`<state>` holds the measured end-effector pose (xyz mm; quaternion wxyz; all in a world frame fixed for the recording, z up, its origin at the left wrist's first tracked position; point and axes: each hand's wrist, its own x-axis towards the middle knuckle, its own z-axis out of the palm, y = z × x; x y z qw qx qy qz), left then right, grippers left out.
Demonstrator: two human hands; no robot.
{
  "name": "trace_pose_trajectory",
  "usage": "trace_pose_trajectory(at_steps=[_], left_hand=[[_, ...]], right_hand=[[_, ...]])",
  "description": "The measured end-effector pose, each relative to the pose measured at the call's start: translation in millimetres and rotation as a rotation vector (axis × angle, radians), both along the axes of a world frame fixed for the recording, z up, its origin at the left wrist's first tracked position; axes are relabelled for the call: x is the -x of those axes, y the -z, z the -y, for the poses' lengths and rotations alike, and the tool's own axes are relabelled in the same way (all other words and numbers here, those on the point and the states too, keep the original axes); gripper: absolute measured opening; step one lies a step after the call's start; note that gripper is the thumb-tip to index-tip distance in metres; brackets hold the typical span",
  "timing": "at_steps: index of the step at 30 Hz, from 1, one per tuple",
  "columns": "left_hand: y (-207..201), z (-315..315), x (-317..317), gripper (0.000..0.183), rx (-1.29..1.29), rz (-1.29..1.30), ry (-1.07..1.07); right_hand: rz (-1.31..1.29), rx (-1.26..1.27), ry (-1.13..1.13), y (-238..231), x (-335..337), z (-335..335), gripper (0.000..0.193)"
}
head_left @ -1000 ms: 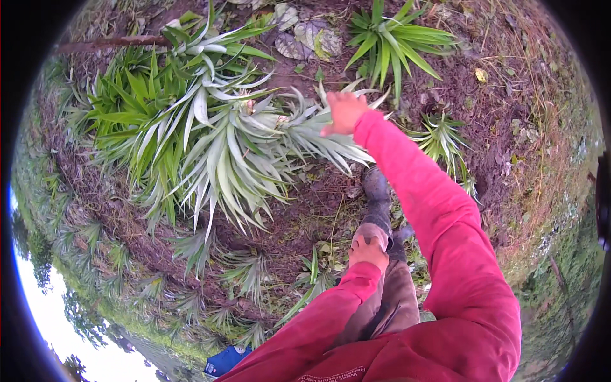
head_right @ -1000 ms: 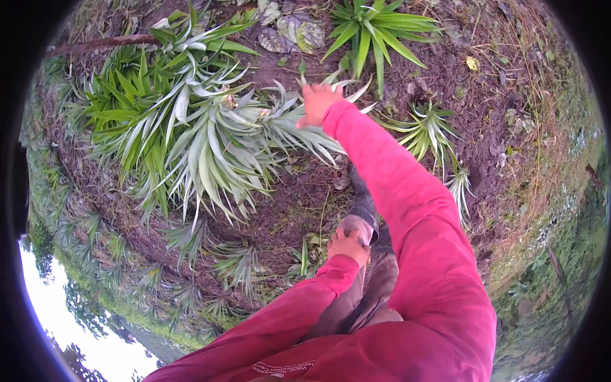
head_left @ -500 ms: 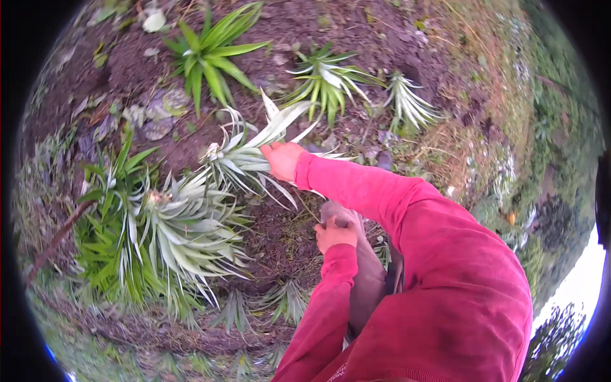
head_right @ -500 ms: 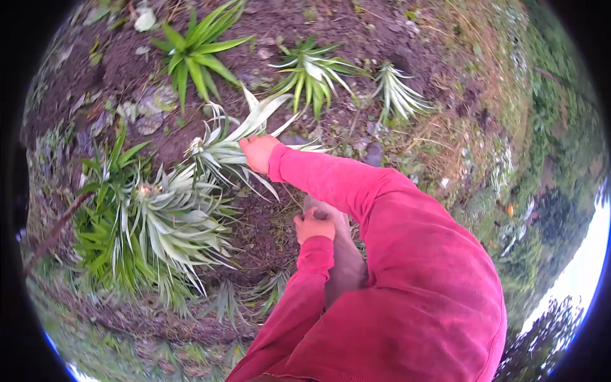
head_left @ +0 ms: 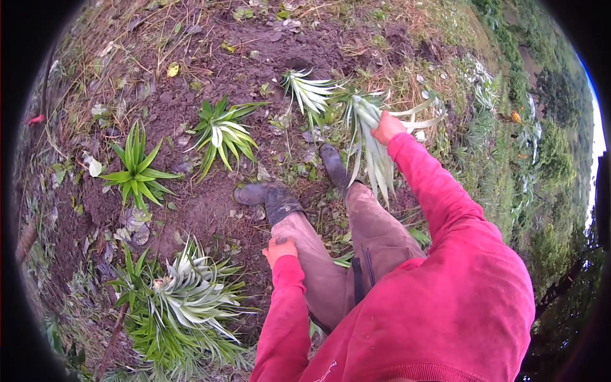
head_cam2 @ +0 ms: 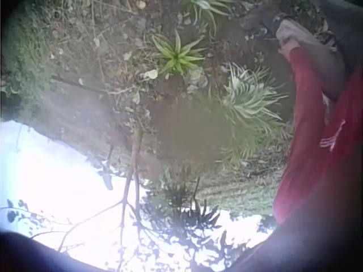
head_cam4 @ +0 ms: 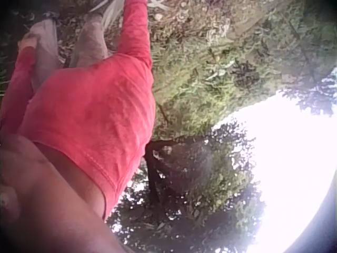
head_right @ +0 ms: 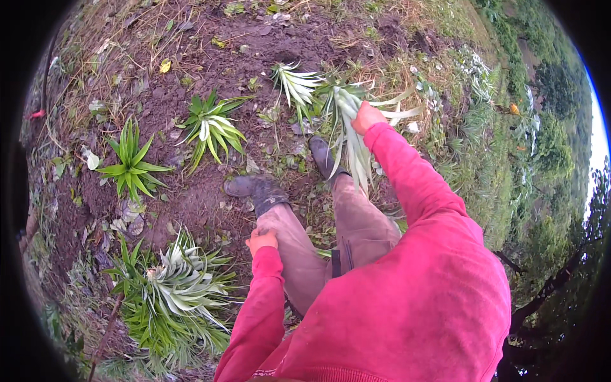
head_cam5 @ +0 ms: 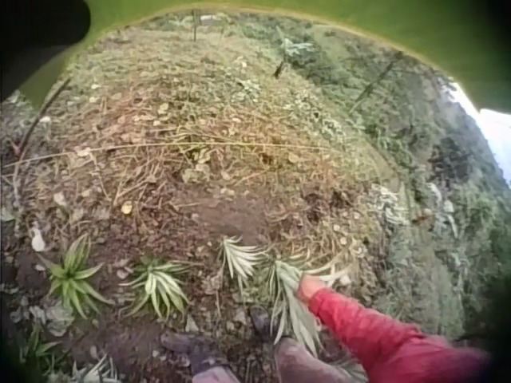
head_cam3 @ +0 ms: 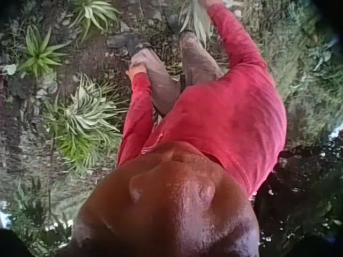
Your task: The person picks up pineapple crowns from the ground and plants one into the soil by hand.
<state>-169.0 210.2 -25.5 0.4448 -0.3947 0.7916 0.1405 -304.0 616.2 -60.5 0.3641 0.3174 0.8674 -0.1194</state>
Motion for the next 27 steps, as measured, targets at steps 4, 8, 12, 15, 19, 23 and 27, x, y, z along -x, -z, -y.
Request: trace_pose_trajectory(at_steps=[4,8,12,15,19,23,27], left_hand=[[3.3,4.3,-16.0,0.058,0.026,-0.076,0.048],[10.8,-12.2,-24.5,0.058,-0.002,-0.074,0.085],[1.4,-17.4,-25.8,0.057,0.018,-0.100,0.041],[2.2,-12.1,-24.3,0.055,0.029,-0.087,0.003],[-7.4,-16.5,-16.8,0.059,0.028,-0.084,-0.067],[16.5,-4.0,-45.1,0.062,-0.010,-0.116,-0.102],[62.4,19.6,-95.8,0.063,-0.116,-0.427,-0.359]], right_hand=[[0.049,-0.071,0.061,25.8,28.0,-75.6,0.057],[0.152,-0.274,0.156,75.1,51.1,-130.6,0.073],[-0.207,-0.046,-0.045,65.2,78.6,-41.2,0.049],[-0.649,0.759,-0.180,-43.0,70.7,73.8,0.025],[-0.949,1.363,-0.413,-215.5,49.9,186.5,0.021],[-1.070,1.829,-0.620,-339.2,51.2,267.4,0.026],[-0.820,2.158,-0.826,-390.6,30.8,317.4,0.024]])
